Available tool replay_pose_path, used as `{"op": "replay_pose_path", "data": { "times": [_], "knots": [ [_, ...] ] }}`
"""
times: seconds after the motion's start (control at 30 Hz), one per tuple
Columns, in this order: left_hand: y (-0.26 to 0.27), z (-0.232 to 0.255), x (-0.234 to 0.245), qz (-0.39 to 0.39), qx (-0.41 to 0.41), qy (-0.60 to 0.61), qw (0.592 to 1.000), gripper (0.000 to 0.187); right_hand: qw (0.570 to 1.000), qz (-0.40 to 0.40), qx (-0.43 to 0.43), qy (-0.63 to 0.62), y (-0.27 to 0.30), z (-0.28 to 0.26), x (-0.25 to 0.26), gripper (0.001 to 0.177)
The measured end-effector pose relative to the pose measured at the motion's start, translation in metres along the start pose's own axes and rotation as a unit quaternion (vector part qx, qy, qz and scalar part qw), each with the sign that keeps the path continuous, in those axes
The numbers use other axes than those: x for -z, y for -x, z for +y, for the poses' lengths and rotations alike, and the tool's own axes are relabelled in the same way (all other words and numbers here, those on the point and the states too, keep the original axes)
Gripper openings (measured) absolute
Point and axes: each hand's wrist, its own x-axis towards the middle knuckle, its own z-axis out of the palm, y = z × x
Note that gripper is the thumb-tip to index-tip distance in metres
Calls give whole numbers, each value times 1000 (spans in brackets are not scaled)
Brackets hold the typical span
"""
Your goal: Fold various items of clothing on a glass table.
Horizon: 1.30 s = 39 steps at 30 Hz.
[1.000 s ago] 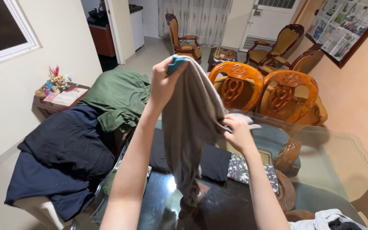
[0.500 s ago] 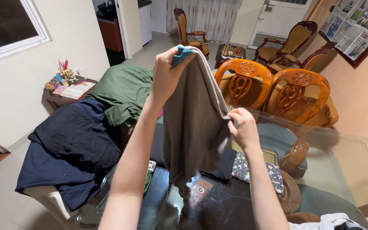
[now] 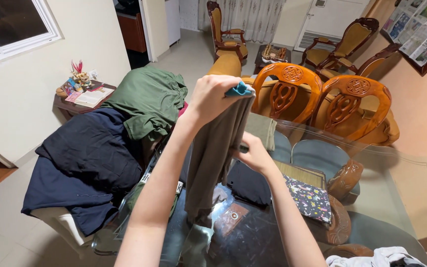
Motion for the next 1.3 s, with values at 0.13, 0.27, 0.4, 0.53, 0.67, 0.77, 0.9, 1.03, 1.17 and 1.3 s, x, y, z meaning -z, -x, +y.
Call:
{"op": "replay_pose_path", "data": {
  "times": [0.13, 0.27, 0.4, 0.53, 0.67, 0.77, 0.9, 1.03, 1.17, 1.3],
  "knots": [
    [-2, 7, 18, 20, 48, 29, 998, 24, 983, -126, -126, 49, 38, 71, -26, 37],
    [2, 5, 23, 49, 53, 28, 997, 24, 971, -159, -171, 45, 64, 111, -31, 31],
    [8, -2, 27, 89, 80, 10, 993, 27, 979, -92, -179, 21, 74, 159, 25, 28],
    [17, -27, 30, 105, 147, -51, 982, 35, 962, 147, -228, -7, 70, 151, 117, 42],
    [13, -37, 31, 118, 181, -22, 976, 34, 897, 373, -11, 237, 45, 56, 163, 25],
    [-4, -32, 36, 141, 232, 10, 962, 36, 863, 362, 37, 350, 24, 11, 175, 11],
    [-23, 8, 45, 170, 88, -5, 981, 37, 885, 138, -220, 386, 30, 62, 182, 25],
    [-9, -47, 6, 142, 62, -118, 981, 36, 862, 342, -16, 375, 26, 8, 188, 28],
    [-20, -62, 19, 156, 116, -129, 973, 36, 778, 386, 84, 489, 13, -46, 200, 28],
    [-62, -36, 55, 203, 22, -188, 961, 36, 791, 413, 87, 444, 23, -21, 224, 30]
  ]
}}
